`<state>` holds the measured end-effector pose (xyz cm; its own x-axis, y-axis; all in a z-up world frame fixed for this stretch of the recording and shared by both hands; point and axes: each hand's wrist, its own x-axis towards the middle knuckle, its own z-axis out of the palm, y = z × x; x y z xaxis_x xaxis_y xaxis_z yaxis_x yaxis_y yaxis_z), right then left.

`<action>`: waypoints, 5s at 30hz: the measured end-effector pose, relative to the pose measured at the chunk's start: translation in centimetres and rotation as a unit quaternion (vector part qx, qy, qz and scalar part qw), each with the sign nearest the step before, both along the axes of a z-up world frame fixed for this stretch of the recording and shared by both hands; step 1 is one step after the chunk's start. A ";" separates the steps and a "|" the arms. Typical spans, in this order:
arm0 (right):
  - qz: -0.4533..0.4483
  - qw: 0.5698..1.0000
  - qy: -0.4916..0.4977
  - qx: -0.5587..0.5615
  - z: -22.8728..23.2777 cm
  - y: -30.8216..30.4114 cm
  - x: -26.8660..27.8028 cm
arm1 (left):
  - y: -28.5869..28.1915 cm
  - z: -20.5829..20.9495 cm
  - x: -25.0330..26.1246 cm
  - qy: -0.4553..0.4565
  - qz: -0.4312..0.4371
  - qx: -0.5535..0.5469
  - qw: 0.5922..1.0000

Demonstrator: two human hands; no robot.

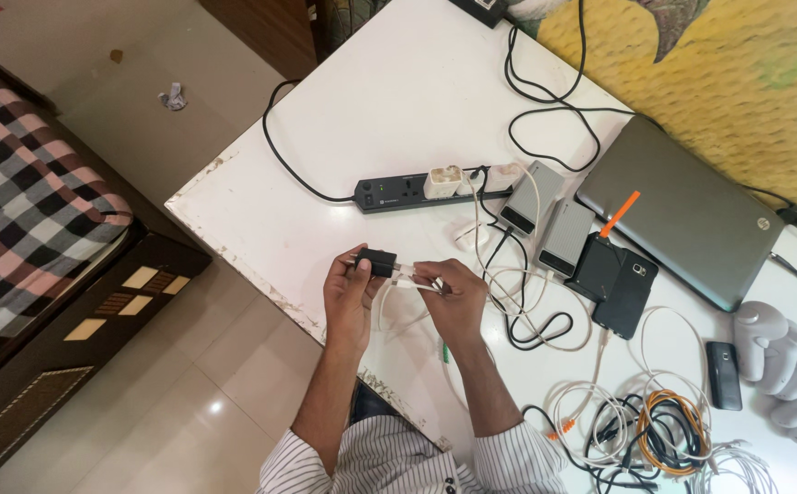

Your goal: The person organizes a tangle of charging cables on a white table, then plugs a power adapter into a power strip and connects a cable to a black portable charger. They also open a white mouse-shaped device and insert two red batteries.

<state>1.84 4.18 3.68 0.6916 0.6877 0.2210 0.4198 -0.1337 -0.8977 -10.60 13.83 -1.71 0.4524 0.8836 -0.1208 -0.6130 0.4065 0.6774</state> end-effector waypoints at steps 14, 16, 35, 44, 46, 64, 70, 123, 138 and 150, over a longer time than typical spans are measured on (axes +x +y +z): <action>-0.007 0.999 -0.027 0.041 0.3 -0.5 -0.6 | -0.1 1.5 -0.4 0.025 -0.016 0.028 0.999; -0.011 0.998 -0.046 0.037 0.6 -0.4 -0.6 | -0.1 1.4 -0.3 0.033 -0.016 0.039 0.999; -0.005 0.999 0.006 0.042 0.3 -1.1 -0.1 | -0.4 0.4 0.0 -0.045 -0.002 0.013 0.999; 0.037 0.985 0.151 0.073 -1.4 -1.3 0.5 | -0.7 0.9 0.3 -0.084 -0.037 0.007 0.996; 0.039 0.978 0.187 0.089 -1.7 -1.2 0.6 | -0.7 1.0 0.3 -0.089 -0.042 0.013 0.995; -0.004 0.972 0.228 0.065 -2.4 -0.9 0.5 | -1.3 1.5 0.5 -0.042 -0.039 0.084 0.995; -0.008 0.966 0.244 0.079 -3.2 -0.9 0.5 | -1.7 1.4 0.9 -0.040 -0.041 0.090 0.994; 0.045 0.940 -0.319 -0.113 4.3 11.7 8.4 | 5.7 0.3 4.0 0.056 -0.001 0.087 0.995; 0.093 0.909 -0.357 -0.193 3.3 14.3 9.6 | 6.9 0.0 4.0 0.045 0.014 0.054 0.997; 0.088 0.909 -0.363 -0.183 2.4 14.2 10.0 | 6.9 -0.3 3.9 0.055 0.014 0.043 0.997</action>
<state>11.84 18.39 6.04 0.3271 0.8933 0.3084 0.9277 -0.2413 -0.2850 -6.69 20.72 -1.99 0.4146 0.9053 -0.0924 -0.5433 0.3277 0.7730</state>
